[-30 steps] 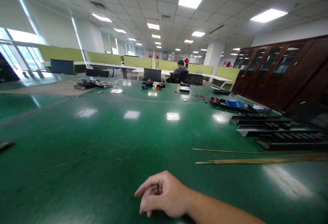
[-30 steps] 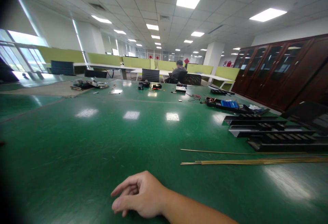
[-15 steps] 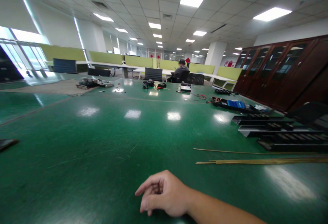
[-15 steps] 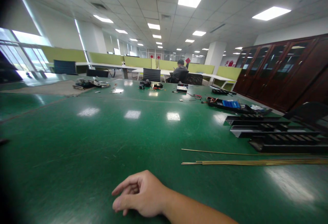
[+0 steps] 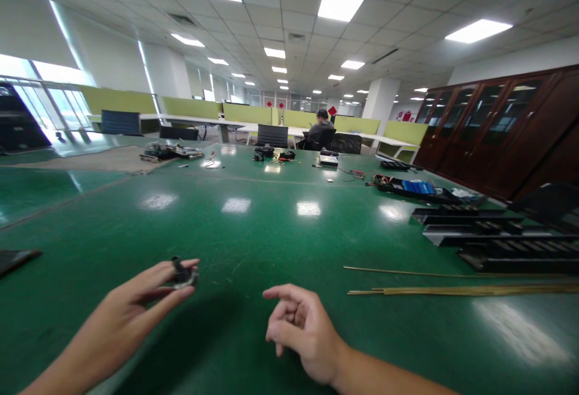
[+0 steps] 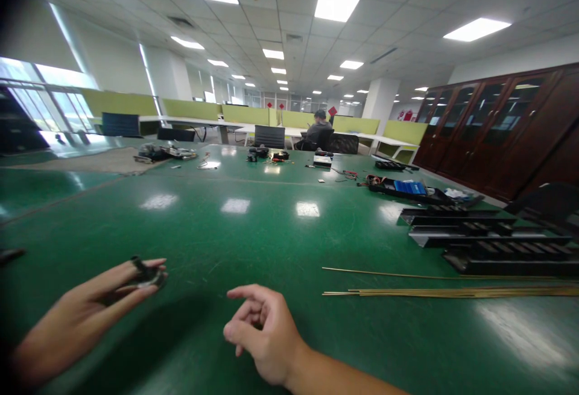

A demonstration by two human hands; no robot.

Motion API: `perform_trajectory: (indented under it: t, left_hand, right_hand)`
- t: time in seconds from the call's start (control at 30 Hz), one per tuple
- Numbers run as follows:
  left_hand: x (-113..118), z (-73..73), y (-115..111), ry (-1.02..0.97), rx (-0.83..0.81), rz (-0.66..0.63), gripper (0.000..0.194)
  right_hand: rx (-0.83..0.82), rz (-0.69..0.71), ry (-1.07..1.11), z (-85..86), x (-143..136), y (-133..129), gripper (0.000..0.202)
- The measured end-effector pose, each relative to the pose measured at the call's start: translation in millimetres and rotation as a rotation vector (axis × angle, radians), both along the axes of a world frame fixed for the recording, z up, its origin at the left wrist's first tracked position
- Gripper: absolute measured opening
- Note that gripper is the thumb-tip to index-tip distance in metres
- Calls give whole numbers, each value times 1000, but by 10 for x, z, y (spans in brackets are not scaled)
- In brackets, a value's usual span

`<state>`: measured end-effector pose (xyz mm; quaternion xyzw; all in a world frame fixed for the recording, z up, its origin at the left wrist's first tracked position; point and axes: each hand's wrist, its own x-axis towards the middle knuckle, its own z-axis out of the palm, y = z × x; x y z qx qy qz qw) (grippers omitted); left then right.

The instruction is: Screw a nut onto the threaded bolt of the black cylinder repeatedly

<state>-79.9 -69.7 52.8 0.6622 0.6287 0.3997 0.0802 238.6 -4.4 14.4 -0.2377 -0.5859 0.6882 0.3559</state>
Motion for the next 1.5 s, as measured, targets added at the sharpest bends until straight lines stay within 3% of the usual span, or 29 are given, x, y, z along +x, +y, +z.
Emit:
perform_trajectory:
  t: [0.17, 0.27, 0.43, 0.53, 0.67, 0.83, 1.0, 1.5]
  left_hand:
    - [845, 38, 150, 221, -34, -433, 43]
    - [1104, 0, 169, 152, 27, -498, 50]
    - [1047, -190, 147, 69, 119, -489, 37]
    - [988, -251, 122, 96, 153, -520, 44]
    - [978, -276, 119, 77, 75, -522, 52]
    - [942, -336, 145, 27, 87, -437, 50]
    - [935, -321, 151, -58, 70, -459, 29]
    - [990, -325, 122, -34, 122, -504, 34]
  right_hand:
    - [288, -189, 0, 90, 75, -64, 51]
    - [427, -229, -95, 93, 59, -117, 63]
    - [495, -204, -347, 63, 9, -143, 73]
    - [501, -164, -419, 80, 7, -130, 59]
    - [517, -138, -474, 112, 16, -104, 36]
    - [533, -102, -524, 115, 8, -65, 32]
    - [475, -105, -484, 105, 3, -34, 28]
    - [566, -255, -457, 90, -24, -86, 10]
